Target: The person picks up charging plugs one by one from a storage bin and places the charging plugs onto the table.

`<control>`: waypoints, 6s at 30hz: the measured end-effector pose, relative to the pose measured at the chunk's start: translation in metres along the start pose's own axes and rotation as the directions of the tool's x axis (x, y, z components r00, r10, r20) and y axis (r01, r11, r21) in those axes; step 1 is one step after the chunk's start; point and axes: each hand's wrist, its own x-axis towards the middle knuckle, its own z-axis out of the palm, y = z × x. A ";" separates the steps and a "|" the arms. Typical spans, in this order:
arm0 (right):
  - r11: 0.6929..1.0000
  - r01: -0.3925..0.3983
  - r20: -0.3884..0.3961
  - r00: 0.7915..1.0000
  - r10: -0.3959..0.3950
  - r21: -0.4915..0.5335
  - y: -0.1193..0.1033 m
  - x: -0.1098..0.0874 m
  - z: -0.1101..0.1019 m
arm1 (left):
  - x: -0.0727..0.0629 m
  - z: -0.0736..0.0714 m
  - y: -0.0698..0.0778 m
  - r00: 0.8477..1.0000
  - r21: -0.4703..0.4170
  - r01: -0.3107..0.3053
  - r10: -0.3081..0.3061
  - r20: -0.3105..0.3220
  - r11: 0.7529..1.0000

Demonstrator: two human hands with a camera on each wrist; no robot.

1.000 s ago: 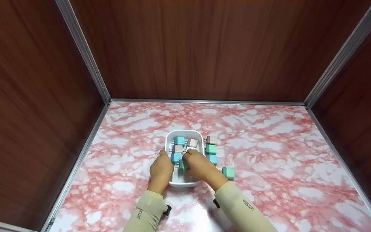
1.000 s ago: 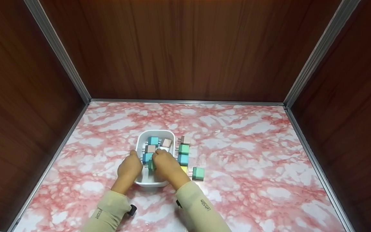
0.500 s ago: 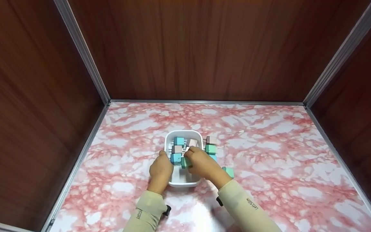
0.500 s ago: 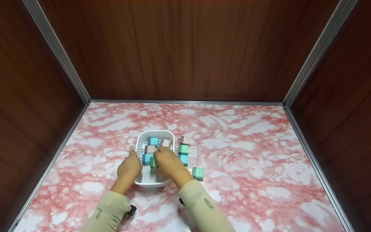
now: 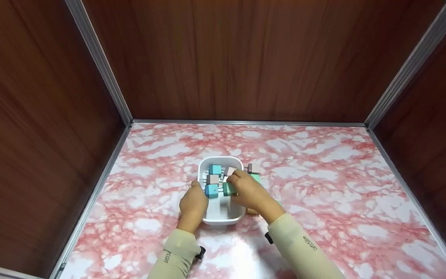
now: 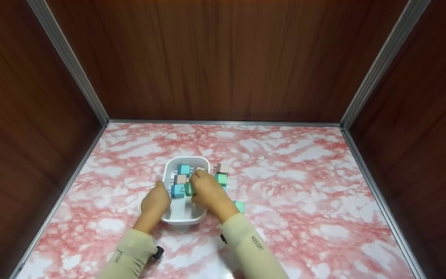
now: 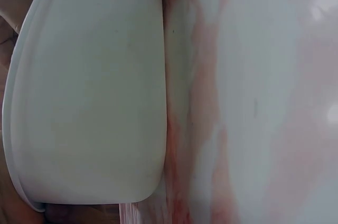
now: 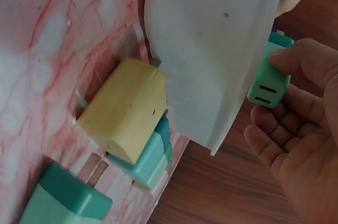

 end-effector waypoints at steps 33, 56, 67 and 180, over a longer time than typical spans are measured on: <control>0.999 -0.035 -0.098 0.995 0.033 -0.016 0.035 -0.018 -0.021 | -0.002 0.001 0.001 1.000 0.016 -0.003 0.003 0.001 1.000; 0.992 -0.128 -0.071 0.989 0.127 -0.018 0.064 -0.037 -0.032 | -0.001 0.000 0.001 1.000 0.007 -0.010 0.010 -0.001 1.000; 0.979 -0.201 -0.030 0.979 0.202 0.036 0.074 -0.045 -0.034 | -0.002 -0.002 0.001 1.000 0.009 -0.005 0.005 0.002 1.000; 0.978 -0.197 0.113 0.972 0.204 -0.067 0.093 -0.046 -0.037 | -0.001 -0.003 0.002 1.000 0.006 0.000 0.000 0.028 1.000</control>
